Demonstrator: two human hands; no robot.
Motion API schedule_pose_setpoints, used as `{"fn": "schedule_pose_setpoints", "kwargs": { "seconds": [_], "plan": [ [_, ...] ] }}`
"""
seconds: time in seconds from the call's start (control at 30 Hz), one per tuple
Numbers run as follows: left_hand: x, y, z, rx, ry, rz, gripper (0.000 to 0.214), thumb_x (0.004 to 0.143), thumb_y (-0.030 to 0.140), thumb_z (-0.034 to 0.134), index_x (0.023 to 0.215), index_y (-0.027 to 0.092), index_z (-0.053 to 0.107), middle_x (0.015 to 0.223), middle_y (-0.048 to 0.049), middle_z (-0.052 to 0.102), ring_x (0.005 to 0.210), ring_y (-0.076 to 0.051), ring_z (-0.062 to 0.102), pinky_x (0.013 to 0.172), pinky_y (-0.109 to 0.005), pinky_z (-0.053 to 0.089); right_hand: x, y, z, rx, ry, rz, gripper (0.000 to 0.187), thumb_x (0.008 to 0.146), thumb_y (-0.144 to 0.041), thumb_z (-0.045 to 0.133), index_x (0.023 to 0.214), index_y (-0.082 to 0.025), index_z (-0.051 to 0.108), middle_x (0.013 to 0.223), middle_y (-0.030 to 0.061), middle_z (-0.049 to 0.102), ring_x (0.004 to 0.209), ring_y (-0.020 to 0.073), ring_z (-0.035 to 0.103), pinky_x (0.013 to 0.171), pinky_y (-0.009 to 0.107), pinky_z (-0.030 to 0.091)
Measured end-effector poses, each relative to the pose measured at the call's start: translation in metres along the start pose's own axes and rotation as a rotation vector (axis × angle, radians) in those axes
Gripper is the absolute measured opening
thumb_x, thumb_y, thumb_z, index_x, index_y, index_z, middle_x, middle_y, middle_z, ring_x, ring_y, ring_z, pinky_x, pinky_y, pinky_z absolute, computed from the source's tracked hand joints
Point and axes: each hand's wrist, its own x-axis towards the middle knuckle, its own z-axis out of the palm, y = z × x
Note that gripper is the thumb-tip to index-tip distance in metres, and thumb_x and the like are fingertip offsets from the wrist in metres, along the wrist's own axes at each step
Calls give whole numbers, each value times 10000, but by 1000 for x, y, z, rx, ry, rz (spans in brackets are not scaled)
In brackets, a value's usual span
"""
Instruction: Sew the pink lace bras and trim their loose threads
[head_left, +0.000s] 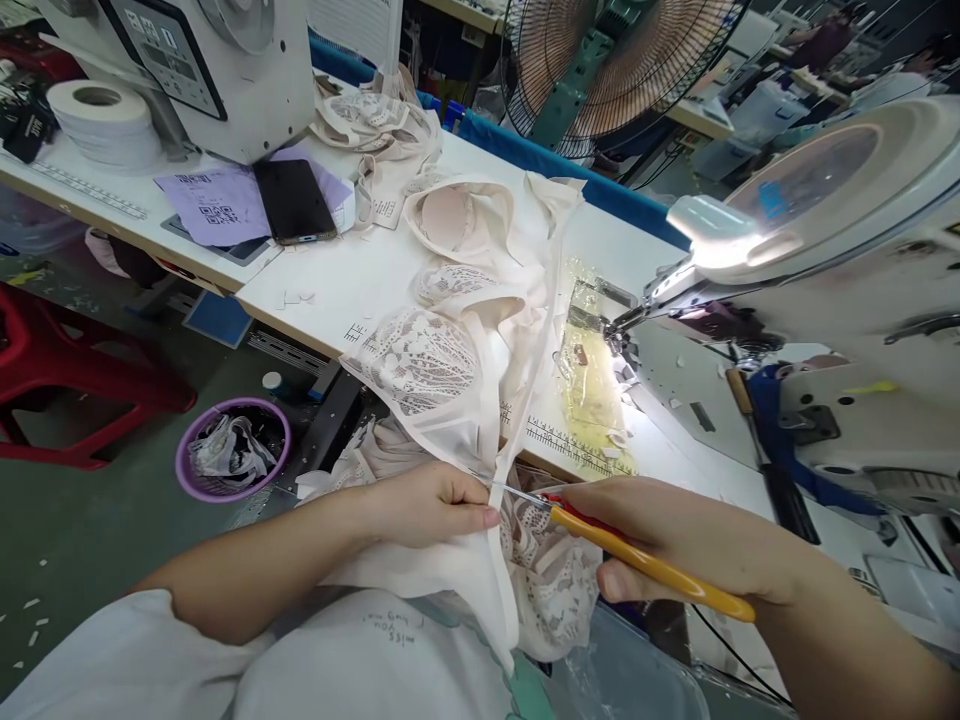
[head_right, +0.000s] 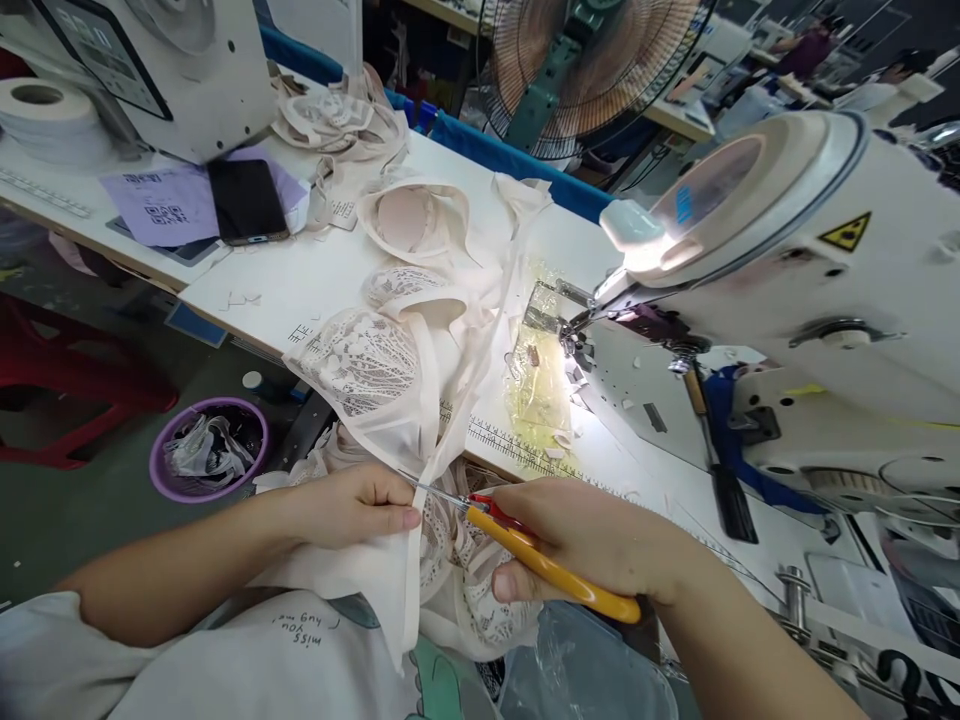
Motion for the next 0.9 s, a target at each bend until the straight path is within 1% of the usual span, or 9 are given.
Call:
{"fn": "schedule_pose_setpoints", "kwargs": {
  "seconds": [0.07, 0.1, 0.2, 0.3, 0.47, 0.6, 0.67, 0.77, 0.9],
  "plan": [
    [-1, 0, -1, 7, -2, -11, 446, 818, 487, 472, 548, 182, 293, 534, 68, 243, 489, -65, 223, 452, -217, 187, 3, 1, 0, -74, -224, -28, 433, 756, -619, 526, 806, -191, 567, 631, -2, 505, 511, 140, 401, 482, 259, 326],
    [-1, -1, -1, 18, 2, -15, 438, 822, 476, 469, 550, 181, 296, 535, 68, 242, 491, -66, 224, 453, -216, 188, 4, 1, -1, -85, -260, -25, 426, 775, -609, 509, 821, -188, 554, 643, 0, 496, 517, 139, 388, 477, 258, 316],
    [-3, 1, -5, 89, 24, -16, 416, 837, 435, 454, 548, 180, 299, 539, 65, 244, 496, -70, 233, 455, -214, 197, 4, 3, 1, -39, -187, 29, 401, 751, -587, 567, 709, -194, 500, 596, -22, 417, 505, 121, 318, 446, 244, 269],
    [-6, 10, -7, 234, 72, 61, 394, 849, 371, 448, 542, 175, 300, 562, 56, 277, 514, -74, 272, 479, -209, 247, 2, 10, 12, 102, -68, 27, 424, 702, -583, 627, 647, -197, 460, 584, -27, 393, 510, 116, 307, 439, 236, 271],
    [-12, 39, 0, 477, 152, 437, 275, 860, 231, 457, 599, 148, 482, 699, -22, 491, 636, -115, 481, 602, -230, 406, 7, 18, 56, 594, 313, -177, 345, 800, -531, 541, 762, -190, 504, 717, 15, 499, 632, 153, 451, 555, 256, 393],
    [-9, 48, 13, 609, 201, 624, 204, 864, 160, 439, 812, 128, 633, 772, -80, 580, 734, -157, 561, 675, -264, 481, 19, 0, 94, 923, 360, -108, 233, 740, -361, 646, 737, -204, 474, 638, -34, 438, 553, 115, 402, 479, 219, 351],
    [-6, 43, 16, 652, 208, 647, 211, 858, 151, 448, 864, 117, 657, 789, -94, 586, 770, -171, 570, 700, -285, 493, 20, -13, 105, 1019, 401, -56, 249, 708, -340, 667, 708, -203, 459, 594, -51, 401, 513, 101, 358, 444, 208, 316],
    [-4, 34, 16, 607, 220, 622, 202, 840, 158, 495, 894, 122, 687, 951, -144, 577, 976, -231, 551, 741, -309, 494, 14, -24, 113, 1022, 585, -80, 250, 718, -324, 653, 677, -197, 442, 586, -51, 394, 513, 99, 346, 452, 211, 324],
    [-8, 31, 10, 446, 201, 437, 162, 841, 203, 544, 814, 180, 703, 910, -115, 622, 1206, -277, 425, 915, -387, 430, 2, -21, 118, 910, 764, -114, 155, 783, -301, 594, 765, -194, 483, 689, -10, 487, 587, 129, 429, 515, 240, 386]
  ]
}}
